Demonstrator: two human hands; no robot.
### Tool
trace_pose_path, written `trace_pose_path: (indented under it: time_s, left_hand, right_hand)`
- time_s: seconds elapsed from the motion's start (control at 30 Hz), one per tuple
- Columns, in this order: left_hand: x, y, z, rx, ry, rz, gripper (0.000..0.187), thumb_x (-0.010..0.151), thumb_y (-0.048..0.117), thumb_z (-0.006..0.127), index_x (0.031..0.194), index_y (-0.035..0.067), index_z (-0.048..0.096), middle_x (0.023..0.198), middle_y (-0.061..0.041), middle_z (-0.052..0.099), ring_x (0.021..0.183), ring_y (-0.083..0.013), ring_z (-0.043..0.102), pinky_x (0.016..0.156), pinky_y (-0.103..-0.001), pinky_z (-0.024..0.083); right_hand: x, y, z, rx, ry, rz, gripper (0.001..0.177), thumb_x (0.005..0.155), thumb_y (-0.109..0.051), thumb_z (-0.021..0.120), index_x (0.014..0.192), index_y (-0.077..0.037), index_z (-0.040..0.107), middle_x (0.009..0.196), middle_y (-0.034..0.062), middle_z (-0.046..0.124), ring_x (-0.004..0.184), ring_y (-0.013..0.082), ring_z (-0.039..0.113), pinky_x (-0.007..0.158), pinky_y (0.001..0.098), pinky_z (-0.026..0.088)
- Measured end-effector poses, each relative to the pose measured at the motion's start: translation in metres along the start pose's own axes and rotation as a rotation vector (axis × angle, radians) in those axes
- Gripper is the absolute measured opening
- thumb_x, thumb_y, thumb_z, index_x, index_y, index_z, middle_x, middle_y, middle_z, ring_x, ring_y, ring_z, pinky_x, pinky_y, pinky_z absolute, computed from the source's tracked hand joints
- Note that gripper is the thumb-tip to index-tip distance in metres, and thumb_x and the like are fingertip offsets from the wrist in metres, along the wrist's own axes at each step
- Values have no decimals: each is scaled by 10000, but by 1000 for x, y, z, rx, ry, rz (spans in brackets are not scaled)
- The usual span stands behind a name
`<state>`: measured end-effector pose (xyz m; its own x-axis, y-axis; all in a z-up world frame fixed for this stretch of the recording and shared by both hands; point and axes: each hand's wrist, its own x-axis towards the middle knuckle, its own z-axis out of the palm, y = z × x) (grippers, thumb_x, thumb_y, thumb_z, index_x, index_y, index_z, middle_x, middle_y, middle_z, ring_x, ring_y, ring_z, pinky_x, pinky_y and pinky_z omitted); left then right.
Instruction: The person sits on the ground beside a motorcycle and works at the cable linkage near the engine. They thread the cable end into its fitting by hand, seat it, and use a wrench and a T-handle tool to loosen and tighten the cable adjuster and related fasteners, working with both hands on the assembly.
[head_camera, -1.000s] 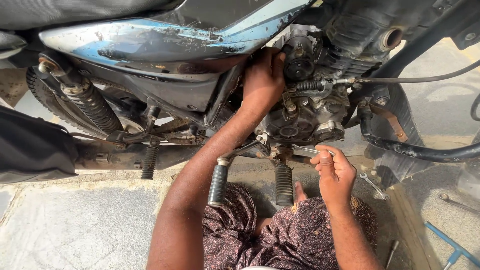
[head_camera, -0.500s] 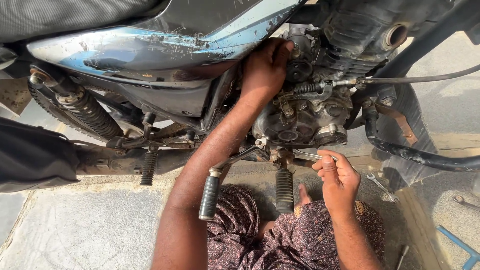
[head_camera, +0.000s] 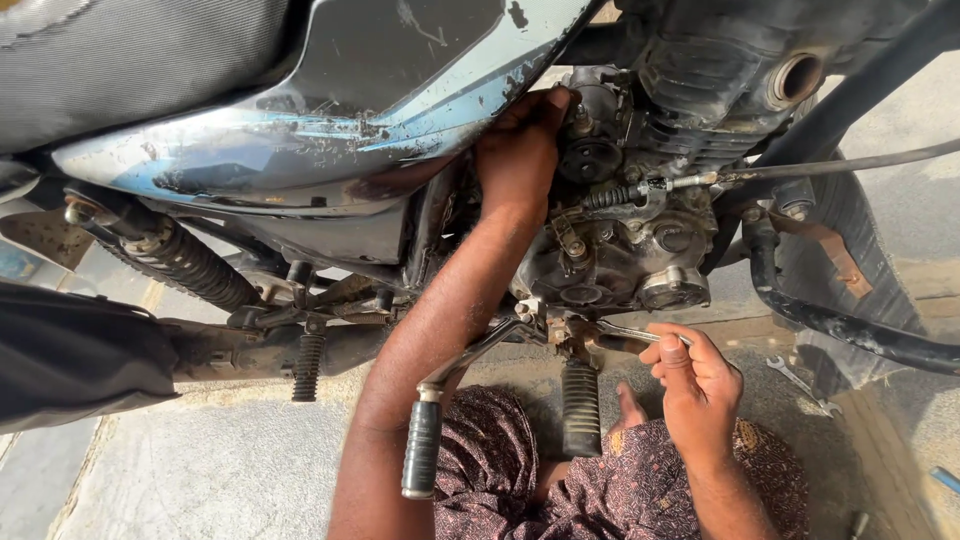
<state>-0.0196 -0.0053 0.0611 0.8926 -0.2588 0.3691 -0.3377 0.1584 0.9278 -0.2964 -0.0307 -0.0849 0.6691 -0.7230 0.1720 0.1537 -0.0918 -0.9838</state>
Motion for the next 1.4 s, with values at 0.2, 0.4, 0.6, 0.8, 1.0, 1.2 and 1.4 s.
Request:
trace_pose_path:
  time_s: [0.2,0.4,0.6,0.8,1.0,1.2,1.4]
  left_hand:
    - [-3,12,7,98,99,-77,170,908,175,767,1011,45,806,963,-22,798,902,-126,694,880,-292,514]
    - [-10,6,6,-7,51,70,134,938,116,758,1026,25,800,978,-45,805,906,-113,704,897,-280,527]
    - [-17,14,4,-20,19,146,133,970,94,740,1062,15,795,1008,-42,797,936,-103,692,919,-270,523]
    - [-19,25,-17,140,-109,194,186,1049,142,658,1151,26,762,1076,-57,795,997,-124,704,955,-296,528]
    - [-52,50,-48,674,-175,484,250,1032,160,650,1253,52,694,1105,-146,750,984,-308,729,853,-389,571]
    - [-47,23,-48,793,-103,584,234,1009,168,674,1225,83,705,1091,-144,757,943,-338,743,790,-415,592]
    - [-26,22,-55,777,-255,485,261,992,193,693,1214,57,707,1107,-185,744,1020,-368,714,861,-429,569]
  right_hand:
    - [1,-2,0,-22,2,5,266,1071,-232,573,1171,-34,719,836,28,716,710,68,590,651,224,498]
    - [4,4,-2,-43,7,23,271,1057,-246,583,1168,-43,723,817,22,722,698,68,604,644,221,508]
    - [8,5,-3,-57,6,55,275,1052,-245,588,1177,-44,728,812,25,727,685,74,587,640,224,500]
    - [9,1,-7,-48,8,70,278,1056,-242,588,1181,-34,724,816,28,721,698,74,576,644,225,489]
    - [5,1,-7,21,-5,58,284,1060,-239,578,1182,-26,721,833,34,716,710,76,589,654,227,492]
    - [1,5,-7,50,7,37,291,1074,-247,582,1180,-15,721,848,39,710,722,77,574,664,226,480]
    - [1,5,-5,5,7,39,282,1062,-245,586,1173,-28,728,827,38,716,708,80,584,656,228,490]
